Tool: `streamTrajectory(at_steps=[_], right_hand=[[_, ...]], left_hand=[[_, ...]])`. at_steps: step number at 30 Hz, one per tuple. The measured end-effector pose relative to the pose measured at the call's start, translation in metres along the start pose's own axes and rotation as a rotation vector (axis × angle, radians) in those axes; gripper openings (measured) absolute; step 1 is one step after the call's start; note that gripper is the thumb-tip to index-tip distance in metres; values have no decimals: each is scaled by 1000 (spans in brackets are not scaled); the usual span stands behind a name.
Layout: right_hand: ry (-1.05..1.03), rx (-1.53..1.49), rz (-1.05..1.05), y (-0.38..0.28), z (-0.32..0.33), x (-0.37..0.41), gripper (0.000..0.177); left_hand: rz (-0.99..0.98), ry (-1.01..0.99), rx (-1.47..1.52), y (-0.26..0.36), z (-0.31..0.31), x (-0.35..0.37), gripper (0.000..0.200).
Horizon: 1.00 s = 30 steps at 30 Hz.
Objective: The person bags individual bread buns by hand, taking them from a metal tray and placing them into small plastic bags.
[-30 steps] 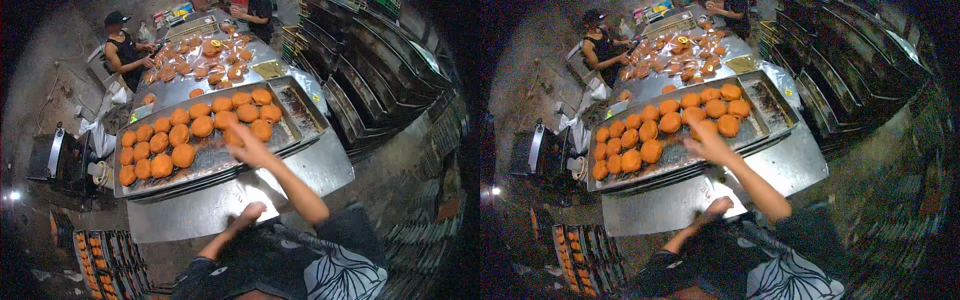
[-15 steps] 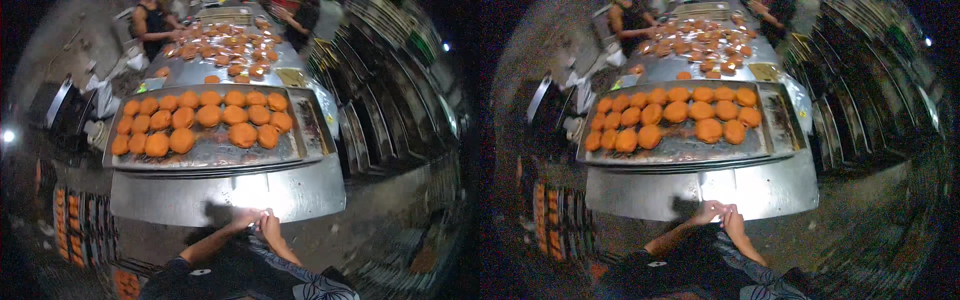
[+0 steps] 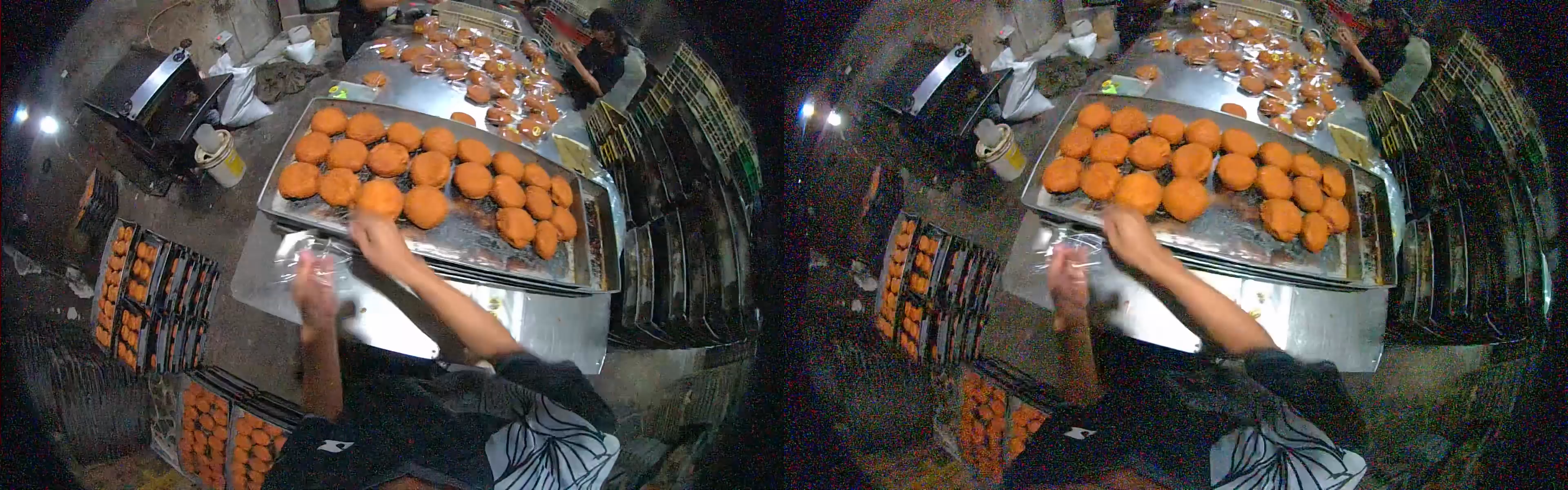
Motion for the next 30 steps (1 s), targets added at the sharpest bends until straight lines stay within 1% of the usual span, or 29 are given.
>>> streamTrajectory(at_steps=[1,2,3,4,5,7,8,9,10,11,12,13,15,16,17,19,20,21,22,23,24,25,26,27,28,29,30], right_hand=[[422,294,189,-4,-7,-35,46],[494,596,239,4,-25,-71,51],[488,598,228,24,-35,-91,51],[299,693,122,48,-53,-109,51],[106,777,12,63,-67,-116,52],[175,686,106,61,-37,-92,37],[176,515,46,74,-19,-83,38],[228,289,72,75,7,-73,44],[362,227,-45,60,29,-52,52],[358,234,-47,33,33,-35,52],[398,243,137,-1,34,-12,57],[447,252,312,-28,35,9,62],[502,431,458,-62,37,31,70],[541,364,387,-67,49,33,73],[572,392,344,-62,56,47,73],[514,209,127,-47,57,79,76],[624,190,128,-43,60,97,78],[656,200,91,-36,65,99,78],[765,187,64,-31,72,99,78],[863,172,29,-25,76,104,79],[852,97,39,-17,81,107,77],[863,103,20,-8,86,124,77],[910,113,-73,3,88,145,77],[948,129,-152,12,95,162,78],[927,101,-210,25,110,168,66],[806,127,-236,48,123,169,44],[671,-204,-329,106,157,171,23]], left_hand=[[-192,95,40,11,25,-13,28],[-178,101,36,20,22,-16,28],[-208,172,34,39,11,-18,32],[-238,239,26,54,9,-22,38],[-225,238,14,60,18,-29,38],[-337,104,108,71,28,-39,43],[-298,242,92,80,21,-41,48],[-282,249,93,78,20,-48,48],[-299,311,191,77,19,-55,51],[-320,372,291,74,18,-59,53],[-310,371,290,66,13,-60,53],[-306,214,265,53,-1,-60,55],[-264,-135,228,15,-45,-48,60],[-252,-159,213,7,-75,-33,56],[-203,-191,218,4,-92,-25,56],[179,-343,369,-14,-115,-9,58],[161,-449,298,-28,-117,3,51],[204,-471,292,-62,-109,9,51],[-317,-563,-74,-84,-93,17,47],[-556,-628,-262,-92,-95,34,45],[-807,-644,-436,-99,-95,53,43],[-246,-607,-224,-107,-108,52,40],[308,-529,-22,-112,-119,57,37],[-290,-967,-492,-122,-113,62,35],[-1065,-1010,-857,-104,-138,83,32],[-584,-1341,-1035,-109,-150,103,28],[-271,-1403,-963,-143,-139,129,30]])
Point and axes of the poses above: each hand's wrist, its own x-axis away from the middle knuckle, its own z-axis out of the back of the hand, y = z × x, the point moved 4 cm from there along -x, towards the middle knuckle, and after that the axes turned 9 degrees about -z, right-handed, at the moved point
